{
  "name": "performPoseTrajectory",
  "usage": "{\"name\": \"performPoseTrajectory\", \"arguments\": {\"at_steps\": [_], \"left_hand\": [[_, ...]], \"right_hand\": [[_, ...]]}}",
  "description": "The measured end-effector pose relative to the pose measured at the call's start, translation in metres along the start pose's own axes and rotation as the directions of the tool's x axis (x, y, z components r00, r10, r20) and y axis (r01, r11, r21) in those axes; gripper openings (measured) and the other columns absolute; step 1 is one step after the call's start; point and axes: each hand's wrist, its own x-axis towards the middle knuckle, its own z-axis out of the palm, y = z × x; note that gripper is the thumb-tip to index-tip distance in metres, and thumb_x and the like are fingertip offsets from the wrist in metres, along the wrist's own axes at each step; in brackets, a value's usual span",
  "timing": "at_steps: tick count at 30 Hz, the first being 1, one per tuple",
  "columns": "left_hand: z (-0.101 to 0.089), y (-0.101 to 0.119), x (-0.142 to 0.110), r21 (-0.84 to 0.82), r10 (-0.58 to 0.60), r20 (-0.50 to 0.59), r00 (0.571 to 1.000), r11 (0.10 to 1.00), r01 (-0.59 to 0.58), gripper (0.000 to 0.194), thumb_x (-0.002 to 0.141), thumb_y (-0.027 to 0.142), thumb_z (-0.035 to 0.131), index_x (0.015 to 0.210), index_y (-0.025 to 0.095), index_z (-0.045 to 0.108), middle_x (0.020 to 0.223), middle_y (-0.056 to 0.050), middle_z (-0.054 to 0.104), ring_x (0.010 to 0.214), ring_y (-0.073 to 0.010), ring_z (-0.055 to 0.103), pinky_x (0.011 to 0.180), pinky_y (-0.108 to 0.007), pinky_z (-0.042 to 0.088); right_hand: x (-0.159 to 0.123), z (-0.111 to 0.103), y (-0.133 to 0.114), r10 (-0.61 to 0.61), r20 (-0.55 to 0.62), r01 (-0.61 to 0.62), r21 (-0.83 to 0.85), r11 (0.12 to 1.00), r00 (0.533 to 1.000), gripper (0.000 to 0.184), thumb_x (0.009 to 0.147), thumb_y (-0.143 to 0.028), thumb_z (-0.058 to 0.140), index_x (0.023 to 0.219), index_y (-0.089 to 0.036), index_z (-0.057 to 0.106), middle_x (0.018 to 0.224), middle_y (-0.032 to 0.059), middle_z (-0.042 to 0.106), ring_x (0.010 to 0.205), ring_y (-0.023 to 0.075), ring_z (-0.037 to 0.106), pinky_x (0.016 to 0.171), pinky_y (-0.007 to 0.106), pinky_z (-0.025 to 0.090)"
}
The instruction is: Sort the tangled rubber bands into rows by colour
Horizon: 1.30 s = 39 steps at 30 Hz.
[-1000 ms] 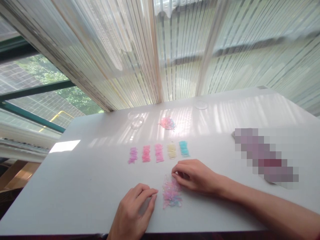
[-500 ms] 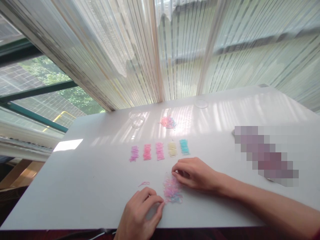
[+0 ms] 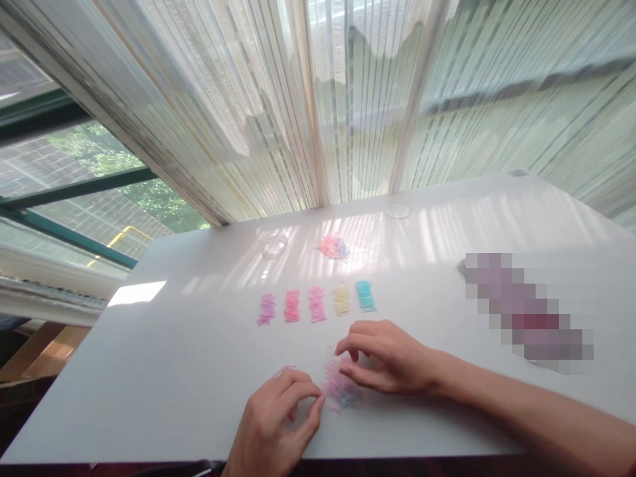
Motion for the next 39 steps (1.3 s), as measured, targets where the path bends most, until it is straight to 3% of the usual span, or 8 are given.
{"name": "performPoseTrajectory", "arguments": {"at_steps": [6, 10, 16, 23, 26, 29, 33, 39], "left_hand": [[0.003, 0.004, 0.024, -0.102, 0.000, -0.012, 1.000, 0.995, -0.001, 0.009, 0.094, 0.017, 0.065, 0.091, 0.022, 0.071, 0.081, -0.002, 0.076, 0.061, -0.0132, 0.064, 0.057, -0.021, 0.055], [0.005, 0.002, 0.030, -0.180, -0.033, -0.005, 0.999, 0.983, 0.031, 0.007, 0.093, 0.017, 0.067, 0.093, 0.021, 0.072, 0.082, -0.002, 0.077, 0.062, -0.0130, 0.065, 0.055, -0.020, 0.055], [0.007, 0.004, 0.031, -0.262, -0.077, 0.023, 0.997, 0.962, 0.081, 0.009, 0.093, 0.015, 0.065, 0.093, 0.022, 0.072, 0.082, -0.002, 0.076, 0.064, -0.0134, 0.066, 0.055, -0.020, 0.054], [-0.008, -0.015, 0.020, -0.102, -0.109, -0.059, 0.992, 0.989, 0.102, 0.009, 0.096, 0.022, 0.063, 0.097, 0.021, 0.072, 0.085, -0.003, 0.074, 0.058, -0.0118, 0.060, 0.059, -0.022, 0.055], [-0.023, -0.033, 0.002, 0.066, -0.182, -0.125, 0.975, 0.979, 0.191, 0.017, 0.093, 0.030, 0.068, 0.107, 0.023, 0.072, 0.090, -0.003, 0.073, 0.058, -0.0134, 0.058, 0.062, -0.026, 0.057], [-0.031, -0.043, -0.014, 0.139, -0.262, -0.096, 0.960, 0.952, 0.273, 0.023, 0.091, 0.038, 0.070, 0.110, 0.026, 0.073, 0.092, -0.001, 0.073, 0.057, -0.0139, 0.060, 0.063, -0.026, 0.058], [-0.026, -0.046, -0.018, 0.137, -0.291, -0.054, 0.955, 0.945, 0.296, 0.018, 0.098, 0.038, 0.062, 0.101, 0.027, 0.075, 0.093, 0.000, 0.071, 0.056, -0.0126, 0.059, 0.062, -0.025, 0.056], [-0.012, -0.043, -0.007, 0.109, -0.194, -0.034, 0.980, 0.974, 0.197, 0.020, 0.104, 0.031, 0.053, 0.096, 0.024, 0.071, 0.091, -0.002, 0.071, 0.068, -0.0143, 0.067, 0.065, -0.023, 0.054]], "right_hand": [[-0.001, 0.000, -0.001, -0.035, 0.082, 0.034, 0.012, 0.999, 0.996, 0.023, 0.100, -0.033, 0.058, 0.114, -0.018, 0.069, 0.089, 0.0061, 0.069, 0.077, 0.0164, 0.062, 0.071, 0.025, 0.048], [-0.001, 0.002, 0.000, -0.052, 0.043, 0.051, 0.011, 0.999, 0.998, 0.018, 0.102, -0.026, 0.054, 0.101, -0.019, 0.070, 0.084, 0.0052, 0.070, 0.074, 0.0148, 0.063, 0.069, 0.024, 0.048], [-0.001, 0.003, -0.001, -0.066, -0.031, 0.066, 0.019, 0.998, 0.997, 0.017, 0.101, -0.026, 0.057, 0.111, -0.018, 0.068, 0.085, 0.0056, 0.071, 0.074, 0.0150, 0.064, 0.069, 0.025, 0.050], [0.000, 0.003, 0.003, -0.057, -0.024, 0.057, -0.025, 0.998, 0.998, 0.017, 0.103, -0.024, 0.054, 0.095, -0.019, 0.068, 0.083, 0.0051, 0.070, 0.072, 0.0145, 0.063, 0.068, 0.024, 0.049], [0.001, 0.001, 0.003, -0.028, -0.037, 0.028, 0.001, 1.000, 0.999, 0.018, 0.103, -0.024, 0.054, 0.094, -0.019, 0.069, 0.081, 0.0048, 0.070, 0.072, 0.0144, 0.063, 0.067, 0.024, 0.049], [0.002, 0.000, 0.003, 0.006, 0.000, -0.006, 0.032, 0.999, 1.000, 0.019, 0.102, -0.024, 0.053, 0.094, -0.019, 0.070, 0.081, 0.0047, 0.070, 0.071, 0.0142, 0.062, 0.065, 0.024, 0.048], [0.003, 0.000, 0.002, 0.027, 0.027, -0.029, 0.055, 0.998, 0.999, 0.019, 0.101, -0.023, 0.054, 0.094, -0.018, 0.070, 0.079, 0.0043, 0.068, 0.069, 0.0139, 0.060, 0.064, 0.024, 0.047], [0.004, -0.002, 0.001, 0.057, 0.048, -0.061, 0.068, 0.996, 0.997, 0.019, 0.100, -0.022, 0.054, 0.093, -0.017, 0.071, 0.079, 0.0037, 0.067, 0.069, 0.0136, 0.058, 0.064, 0.024, 0.046]]}}
